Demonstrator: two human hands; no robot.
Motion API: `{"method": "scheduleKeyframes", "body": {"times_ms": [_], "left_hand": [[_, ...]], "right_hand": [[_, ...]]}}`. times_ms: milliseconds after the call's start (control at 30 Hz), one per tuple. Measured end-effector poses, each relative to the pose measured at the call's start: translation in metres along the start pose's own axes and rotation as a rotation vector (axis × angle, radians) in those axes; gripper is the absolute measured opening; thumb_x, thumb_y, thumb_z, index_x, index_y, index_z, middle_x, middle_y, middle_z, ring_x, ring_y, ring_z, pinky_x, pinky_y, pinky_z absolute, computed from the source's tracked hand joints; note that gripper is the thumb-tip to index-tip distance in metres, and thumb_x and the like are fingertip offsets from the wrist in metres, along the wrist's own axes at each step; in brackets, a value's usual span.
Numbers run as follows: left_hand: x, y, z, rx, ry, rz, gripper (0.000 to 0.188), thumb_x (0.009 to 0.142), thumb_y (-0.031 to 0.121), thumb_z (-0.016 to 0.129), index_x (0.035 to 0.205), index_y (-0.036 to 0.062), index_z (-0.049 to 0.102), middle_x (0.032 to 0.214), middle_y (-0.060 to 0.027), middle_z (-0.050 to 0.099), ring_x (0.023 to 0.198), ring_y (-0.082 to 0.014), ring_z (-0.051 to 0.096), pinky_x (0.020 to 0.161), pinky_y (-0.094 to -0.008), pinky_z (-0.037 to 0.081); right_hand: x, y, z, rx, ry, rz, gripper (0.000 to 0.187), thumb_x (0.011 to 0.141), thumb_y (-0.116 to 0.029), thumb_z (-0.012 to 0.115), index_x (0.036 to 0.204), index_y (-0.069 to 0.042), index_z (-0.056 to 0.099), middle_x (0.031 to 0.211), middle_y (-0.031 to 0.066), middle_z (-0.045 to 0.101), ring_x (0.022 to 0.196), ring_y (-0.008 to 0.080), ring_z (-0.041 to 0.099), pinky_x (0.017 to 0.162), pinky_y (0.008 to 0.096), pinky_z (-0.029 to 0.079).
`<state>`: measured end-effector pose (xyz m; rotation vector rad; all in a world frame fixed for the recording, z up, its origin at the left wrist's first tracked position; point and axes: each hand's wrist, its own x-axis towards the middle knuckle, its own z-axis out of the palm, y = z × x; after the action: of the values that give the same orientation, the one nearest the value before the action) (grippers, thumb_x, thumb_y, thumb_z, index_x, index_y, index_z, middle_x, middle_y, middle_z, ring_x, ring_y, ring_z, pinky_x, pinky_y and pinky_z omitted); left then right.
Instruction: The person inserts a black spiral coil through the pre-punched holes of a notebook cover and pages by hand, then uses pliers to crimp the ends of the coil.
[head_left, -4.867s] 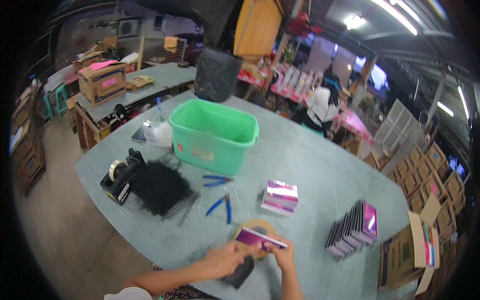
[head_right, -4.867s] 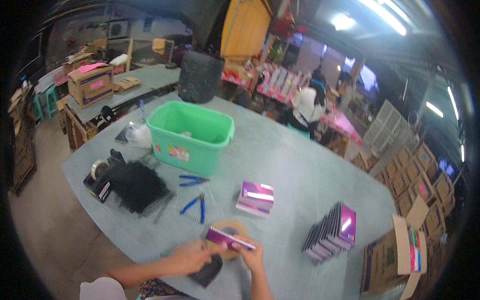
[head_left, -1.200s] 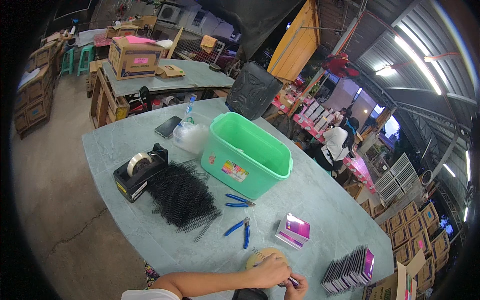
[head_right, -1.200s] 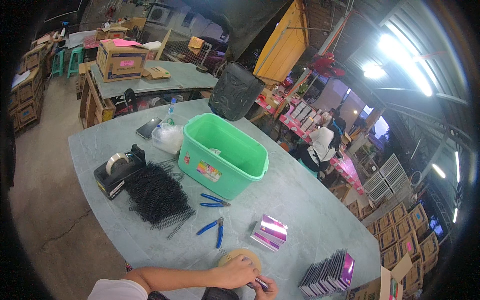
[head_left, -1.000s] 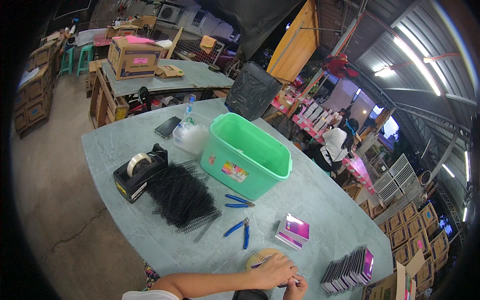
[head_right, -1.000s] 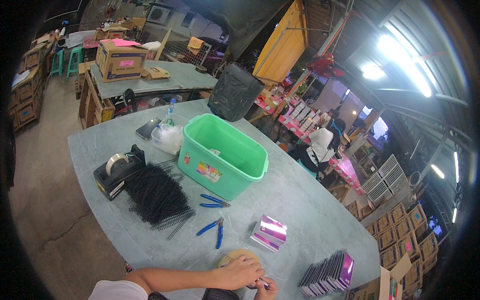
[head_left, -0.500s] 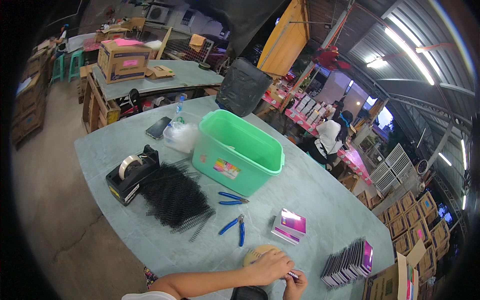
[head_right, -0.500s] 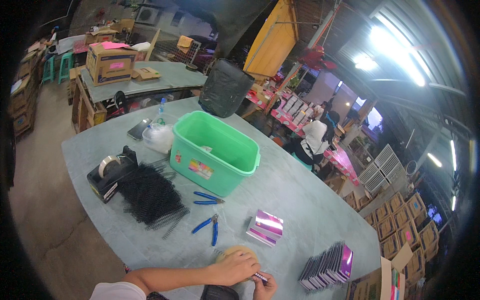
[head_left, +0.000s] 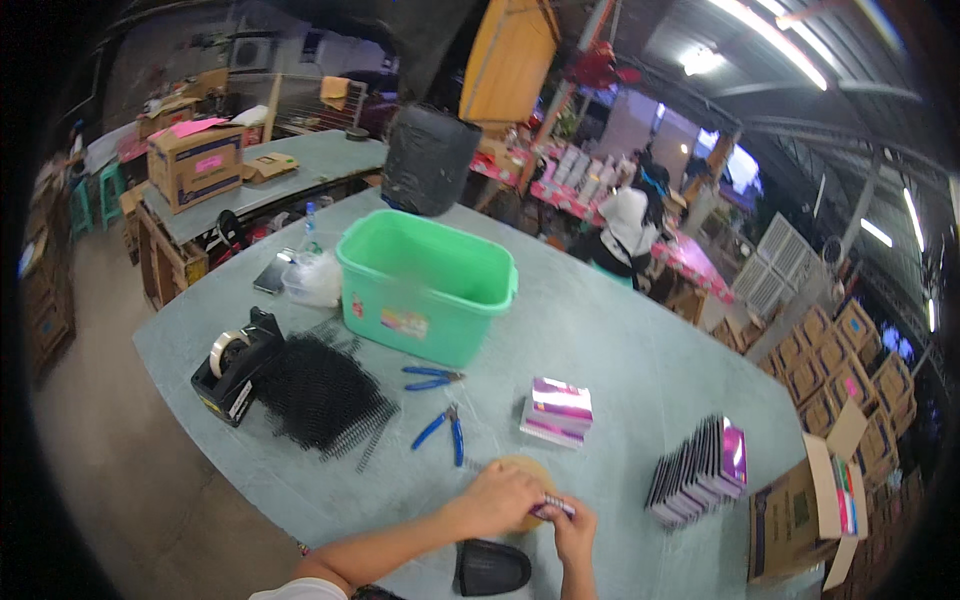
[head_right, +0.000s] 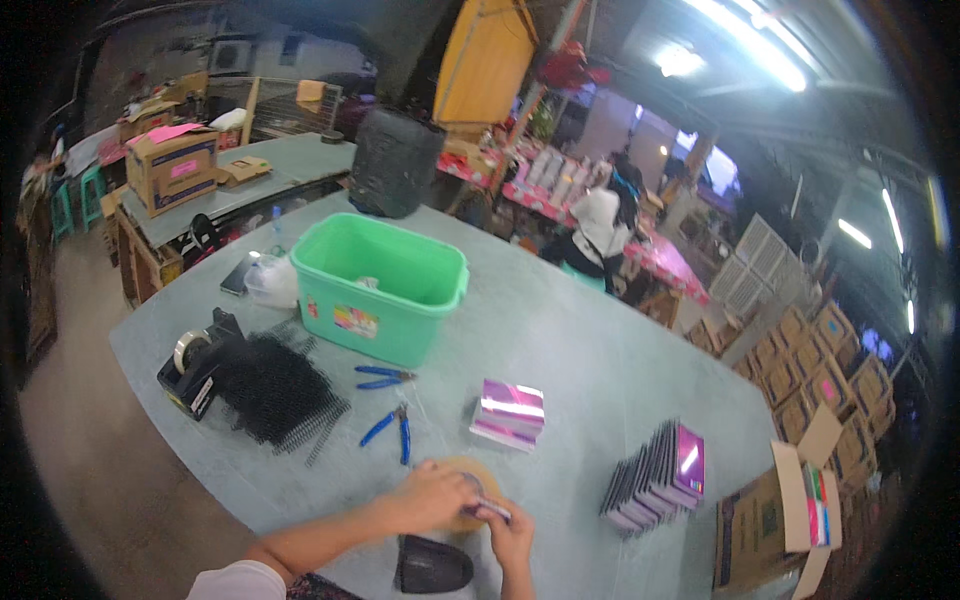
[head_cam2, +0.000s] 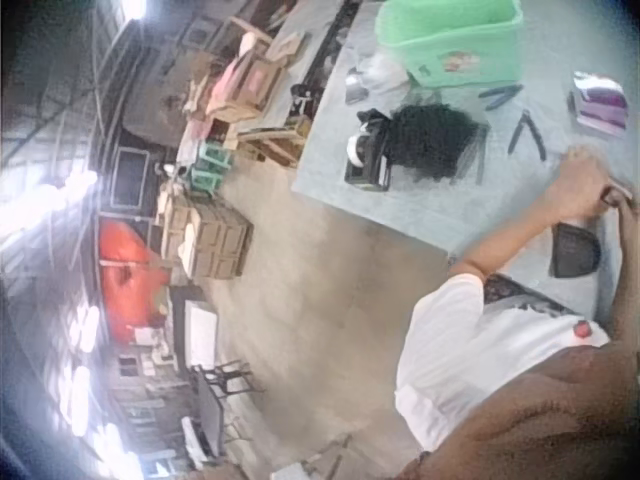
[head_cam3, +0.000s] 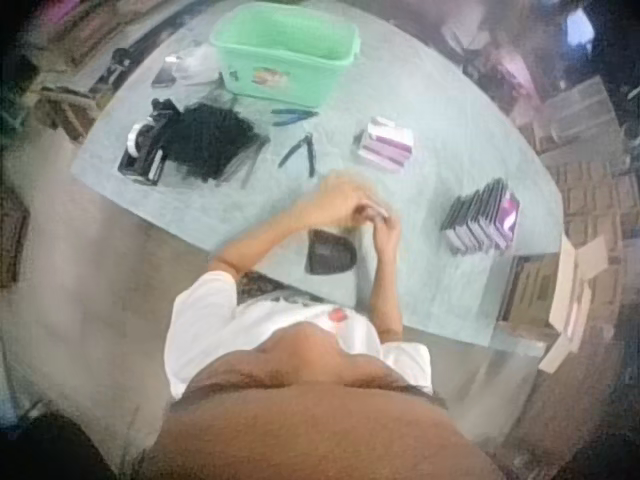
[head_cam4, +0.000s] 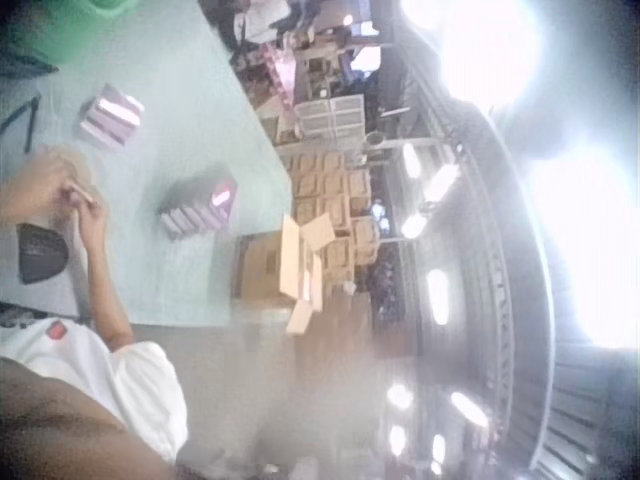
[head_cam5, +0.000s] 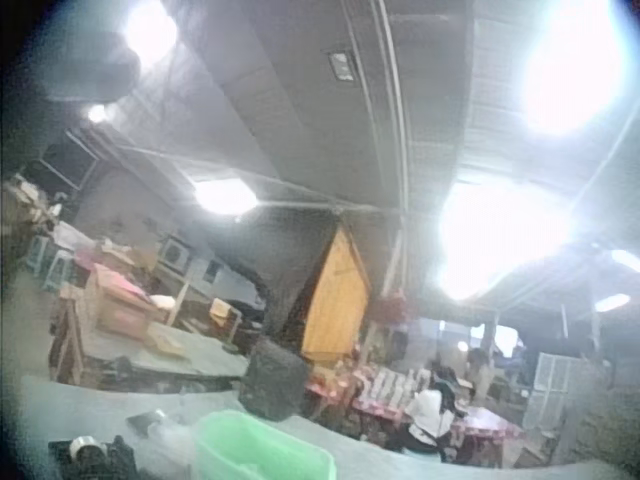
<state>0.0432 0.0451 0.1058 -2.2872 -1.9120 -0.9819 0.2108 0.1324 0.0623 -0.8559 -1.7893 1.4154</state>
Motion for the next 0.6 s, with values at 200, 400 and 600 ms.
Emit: {"method": "scheduleKeyframes", "body": {"times_ms": [200, 400, 600], "left_hand": [[0.016, 0.011, -0.013, 0.16, 0.04, 0.043, 0.024, 0.078, 0.024, 0.062, 0.096, 0.0084, 0.059, 0.089, -0.0052, 0.057, 0.092, -0.0237, 0.053, 0.077, -0.0383, 0.037], [0.011, 0.005, -0.017, 0.293, -0.059, 0.055, 0.025, 0.075, 0.021, 0.066, 0.096, 0.0086, 0.058, 0.089, -0.0065, 0.054, 0.091, -0.0242, 0.052, 0.075, -0.0372, 0.037], [0.02, 0.018, -0.022, 0.156, -0.029, 0.013, 0.022, 0.08, 0.025, 0.064, 0.095, 0.0086, 0.059, 0.084, -0.0069, 0.056, 0.086, -0.0249, 0.054, 0.074, -0.038, 0.038]], "right_hand": [[0.006, 0.004, 0.007, 0.181, -0.038, -0.028, 0.026, 0.082, -0.005, 0.066, 0.108, 0.001, 0.064, 0.104, 0.0113, 0.066, 0.094, 0.016, 0.061, 0.082, 0.0285, 0.049], [0.006, -0.02, 0.013, 0.477, -0.1, -0.013, 0.021, 0.086, -0.003, 0.062, 0.107, 0.002, 0.061, 0.111, 0.0117, 0.064, 0.1, 0.0171, 0.061, 0.087, 0.0289, 0.049], [0.01, 0.007, 0.005, 0.459, -0.128, -0.073, 0.024, 0.087, -0.004, 0.061, 0.111, 0.001, 0.058, 0.113, 0.0125, 0.063, 0.102, 0.0166, 0.059, 0.087, 0.0292, 0.049]]}}
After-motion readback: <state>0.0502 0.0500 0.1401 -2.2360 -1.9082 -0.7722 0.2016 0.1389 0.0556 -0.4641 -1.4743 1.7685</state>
